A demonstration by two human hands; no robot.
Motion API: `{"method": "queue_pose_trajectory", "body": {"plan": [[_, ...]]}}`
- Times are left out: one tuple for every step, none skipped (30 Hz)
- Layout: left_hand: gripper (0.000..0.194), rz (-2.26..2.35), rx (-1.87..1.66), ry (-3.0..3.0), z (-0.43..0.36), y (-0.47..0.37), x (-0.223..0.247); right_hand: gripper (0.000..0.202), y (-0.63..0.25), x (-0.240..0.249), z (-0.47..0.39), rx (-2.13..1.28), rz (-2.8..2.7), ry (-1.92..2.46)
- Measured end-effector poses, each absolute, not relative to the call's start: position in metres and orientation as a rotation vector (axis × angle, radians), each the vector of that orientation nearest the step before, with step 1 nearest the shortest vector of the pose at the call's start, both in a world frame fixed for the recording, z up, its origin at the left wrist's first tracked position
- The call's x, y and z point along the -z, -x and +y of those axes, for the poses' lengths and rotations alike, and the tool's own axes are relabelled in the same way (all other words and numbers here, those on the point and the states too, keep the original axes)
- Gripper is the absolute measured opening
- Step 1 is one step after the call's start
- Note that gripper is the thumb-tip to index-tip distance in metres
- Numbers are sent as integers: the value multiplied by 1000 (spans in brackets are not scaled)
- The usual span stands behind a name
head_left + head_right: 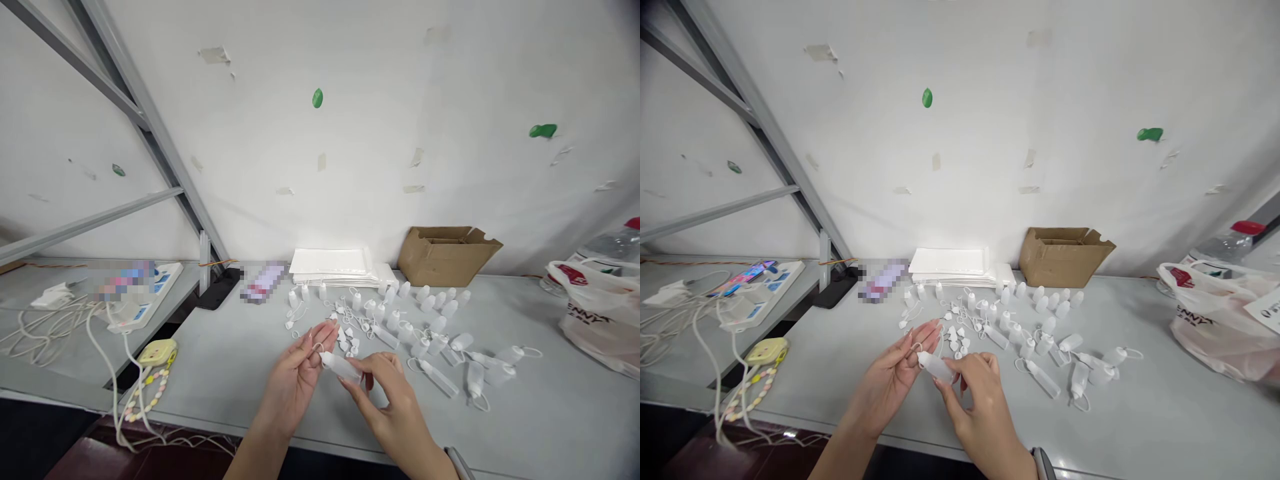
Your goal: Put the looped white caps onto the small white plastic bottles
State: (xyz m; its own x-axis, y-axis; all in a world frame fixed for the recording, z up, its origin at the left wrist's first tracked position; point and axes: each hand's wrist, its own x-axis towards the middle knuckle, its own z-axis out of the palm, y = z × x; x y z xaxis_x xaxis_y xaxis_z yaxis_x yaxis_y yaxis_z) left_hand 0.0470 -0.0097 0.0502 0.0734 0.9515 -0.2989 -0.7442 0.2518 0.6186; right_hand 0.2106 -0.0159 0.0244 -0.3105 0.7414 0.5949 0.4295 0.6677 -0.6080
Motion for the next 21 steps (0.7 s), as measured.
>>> {"method": "queue_pose_trajectory", "body": {"plan": [[26,750,-1314,-350,-10,-47,-50,18,-211,-24,-16,-420,-1950,914],[26,760,-1316,-358,-10,-47,-50,18,-210,-24,-16,-420,-1952,916],[25,770,-1317,-367,-10,-47,-50,17,-210,-25,-16,-418,-1955,918],[25,781,-1317,-375,-10,-47,-50,16,-210,-25,-16,-413,-1958,921],[25,791,-1318,-383,-11,-47,-50,14,-210,-25,-16,-407,-1961,928],[25,800,-1318,-390,-11,-47,-50,13,-210,-26,-16,-399,-1965,937],[25,809,-1320,-397,-11,-47,-50,11,-210,-26,-16,-391,-1970,945],[25,820,-1322,-404,-12,-47,-50,11,-209,-27,-17,-386,-1977,951],[25,831,-1323,-410,-12,-48,-50,11,-209,-27,-17,-383,-1983,955],[25,842,-1322,-418,-12,-48,-50,12,-209,-28,-17,-382,-1988,957],[24,851,-1322,-426,-12,-48,-50,12,-209,-28,-18,-382,-1991,955],[24,858,-1323,-435,-12,-48,-51,13,-209,-28,-18,-384,-1991,953],[24,863,-1325,-446,-12,-49,-51,13,-208,-28,-18,-386,-1988,952],[24,866,-1324,-458,-12,-49,-51,14,-208,-27,-18,-389,-1985,951],[24,869,-1323,-470,-12,-49,-51,14,-208,-27,-18,-392,-1982,949],[25,870,-1321,-482,-11,-49,-51,14,-207,-26,-18,-398,-1980,947],[25,871,-1318,-492,-11,-49,-51,14,-207,-25,-18,-403,-1976,945],[26,869,-1315,-503,-11,-49,-51,13,-207,-24,-18,-411,-1970,947],[26,861,-1312,-513,-11,-49,-51,12,-206,-23,-18,-421,-1965,951],[27,848,-1310,-521,-11,-49,-51,11,-206,-22,-18,-434,-1957,956],[26,832,-1307,-527,-10,-49,-51,11,-205,-21,-18,-447,-1944,965]]}}
